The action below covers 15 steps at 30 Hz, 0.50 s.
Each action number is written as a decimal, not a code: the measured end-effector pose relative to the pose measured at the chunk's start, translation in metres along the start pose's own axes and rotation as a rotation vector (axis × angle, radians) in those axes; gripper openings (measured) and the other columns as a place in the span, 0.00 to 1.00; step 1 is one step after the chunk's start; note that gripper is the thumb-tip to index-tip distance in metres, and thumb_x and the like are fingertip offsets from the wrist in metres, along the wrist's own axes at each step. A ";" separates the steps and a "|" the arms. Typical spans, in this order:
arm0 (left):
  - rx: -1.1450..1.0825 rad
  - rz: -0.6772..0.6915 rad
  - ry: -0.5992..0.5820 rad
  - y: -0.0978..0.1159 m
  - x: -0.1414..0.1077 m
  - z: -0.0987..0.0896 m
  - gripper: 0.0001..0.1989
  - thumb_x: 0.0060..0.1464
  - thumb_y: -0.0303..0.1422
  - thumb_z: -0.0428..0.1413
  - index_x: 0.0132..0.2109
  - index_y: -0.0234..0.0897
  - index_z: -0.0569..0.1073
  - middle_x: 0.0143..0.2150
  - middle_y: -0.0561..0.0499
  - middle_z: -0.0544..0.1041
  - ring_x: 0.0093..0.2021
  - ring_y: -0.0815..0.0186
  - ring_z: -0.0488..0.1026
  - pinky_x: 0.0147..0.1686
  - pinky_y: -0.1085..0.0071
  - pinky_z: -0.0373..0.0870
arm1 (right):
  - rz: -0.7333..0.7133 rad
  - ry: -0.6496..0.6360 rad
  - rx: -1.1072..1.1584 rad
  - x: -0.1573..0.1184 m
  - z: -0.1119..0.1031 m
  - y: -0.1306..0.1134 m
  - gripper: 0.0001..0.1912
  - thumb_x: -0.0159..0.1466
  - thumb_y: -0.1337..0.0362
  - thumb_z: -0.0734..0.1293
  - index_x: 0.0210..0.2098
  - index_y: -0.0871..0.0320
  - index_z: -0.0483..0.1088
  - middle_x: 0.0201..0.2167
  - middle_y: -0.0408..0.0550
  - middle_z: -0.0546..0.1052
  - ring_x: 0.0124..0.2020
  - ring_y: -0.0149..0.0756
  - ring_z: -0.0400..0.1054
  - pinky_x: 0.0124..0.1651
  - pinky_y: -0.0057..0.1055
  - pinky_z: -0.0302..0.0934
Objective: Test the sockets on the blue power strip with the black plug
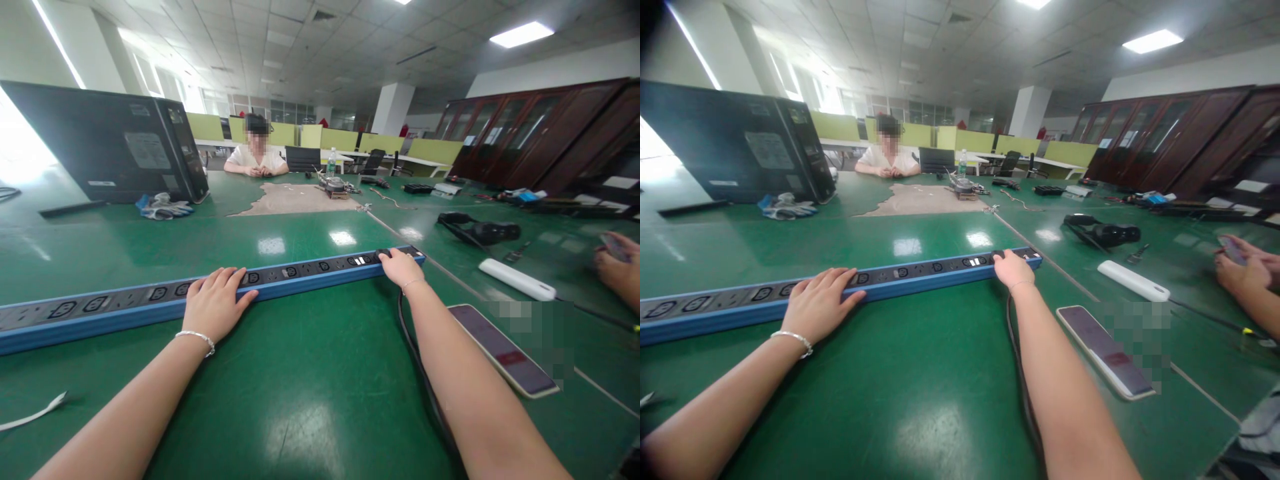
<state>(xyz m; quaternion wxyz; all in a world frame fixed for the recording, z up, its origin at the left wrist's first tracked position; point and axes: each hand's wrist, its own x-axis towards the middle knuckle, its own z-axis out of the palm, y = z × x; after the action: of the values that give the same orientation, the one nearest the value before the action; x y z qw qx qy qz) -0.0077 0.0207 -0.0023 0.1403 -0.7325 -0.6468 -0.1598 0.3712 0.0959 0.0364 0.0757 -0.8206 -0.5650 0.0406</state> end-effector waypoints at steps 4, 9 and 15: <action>0.010 0.001 -0.007 -0.001 0.000 0.000 0.27 0.56 0.48 0.40 0.57 0.39 0.63 0.57 0.44 0.68 0.58 0.55 0.61 0.53 0.55 0.55 | 0.020 0.194 -0.036 -0.014 0.007 -0.002 0.26 0.64 0.51 0.50 0.47 0.61 0.68 0.49 0.60 0.70 0.50 0.46 0.64 0.50 0.38 0.57; 0.001 -0.002 -0.013 -0.002 0.000 0.001 0.27 0.56 0.48 0.40 0.57 0.40 0.63 0.57 0.44 0.68 0.58 0.54 0.61 0.53 0.55 0.55 | -0.013 0.219 -0.115 -0.019 0.006 -0.007 0.26 0.65 0.53 0.50 0.44 0.65 0.70 0.43 0.63 0.73 0.49 0.46 0.65 0.49 0.38 0.57; -0.011 0.001 -0.005 -0.002 0.001 0.002 0.27 0.56 0.49 0.40 0.57 0.40 0.63 0.57 0.44 0.68 0.57 0.54 0.61 0.53 0.55 0.55 | -0.022 0.175 -0.180 -0.017 0.000 -0.009 0.25 0.66 0.55 0.49 0.43 0.66 0.70 0.40 0.65 0.75 0.45 0.48 0.68 0.45 0.38 0.59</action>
<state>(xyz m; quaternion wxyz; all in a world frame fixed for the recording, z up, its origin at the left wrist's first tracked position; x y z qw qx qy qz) -0.0095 0.0222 -0.0034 0.1349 -0.7340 -0.6457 -0.1615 0.3567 0.0837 0.0381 0.0514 -0.8182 -0.5666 -0.0828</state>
